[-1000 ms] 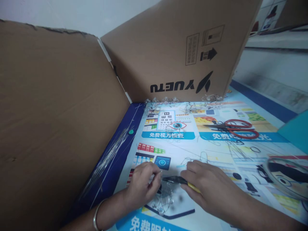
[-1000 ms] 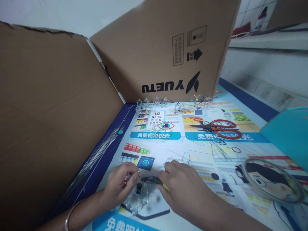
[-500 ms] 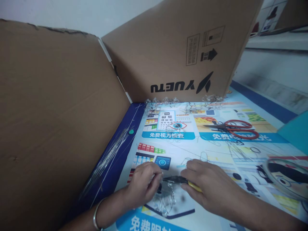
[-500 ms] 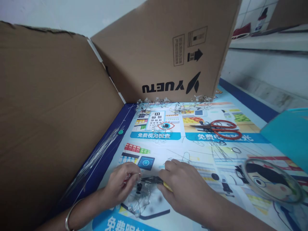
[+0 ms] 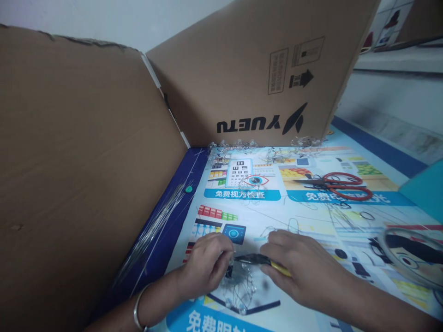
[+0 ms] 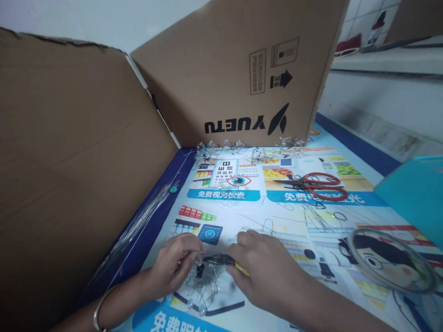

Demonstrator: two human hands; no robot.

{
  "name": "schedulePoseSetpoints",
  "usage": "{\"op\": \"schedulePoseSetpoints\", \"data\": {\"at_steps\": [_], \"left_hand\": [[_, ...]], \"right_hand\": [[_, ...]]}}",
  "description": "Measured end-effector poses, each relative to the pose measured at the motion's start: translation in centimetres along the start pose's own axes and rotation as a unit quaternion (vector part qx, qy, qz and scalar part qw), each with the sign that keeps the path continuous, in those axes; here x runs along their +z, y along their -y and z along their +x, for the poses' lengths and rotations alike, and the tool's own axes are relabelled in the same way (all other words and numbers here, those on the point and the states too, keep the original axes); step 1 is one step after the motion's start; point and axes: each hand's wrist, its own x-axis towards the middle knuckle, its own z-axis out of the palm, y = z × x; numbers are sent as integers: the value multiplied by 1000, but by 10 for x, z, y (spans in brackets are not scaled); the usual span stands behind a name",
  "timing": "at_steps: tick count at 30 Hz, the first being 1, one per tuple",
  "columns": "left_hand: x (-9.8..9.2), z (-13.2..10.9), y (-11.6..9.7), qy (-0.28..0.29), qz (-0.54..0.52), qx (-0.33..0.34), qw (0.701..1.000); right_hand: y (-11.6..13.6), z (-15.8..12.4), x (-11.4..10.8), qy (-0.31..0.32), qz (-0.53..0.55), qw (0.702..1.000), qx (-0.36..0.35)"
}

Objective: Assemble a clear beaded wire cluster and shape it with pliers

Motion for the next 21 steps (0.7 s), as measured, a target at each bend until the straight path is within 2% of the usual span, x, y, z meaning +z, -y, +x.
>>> {"op": "schedulePoseSetpoints", "data": {"at_steps": [6, 11, 21], "left_hand": [[0, 0, 1, 4, -20, 9, 1000], [0, 2, 2, 13, -46, 27, 998], [2, 0, 4, 19, -42, 29, 999]], "right_hand": [[-3, -1, 1, -14, 12, 1000, -11], [-3, 0, 2, 4, 11, 1000, -2], [2, -3, 1, -9, -18, 1000, -7]]}}
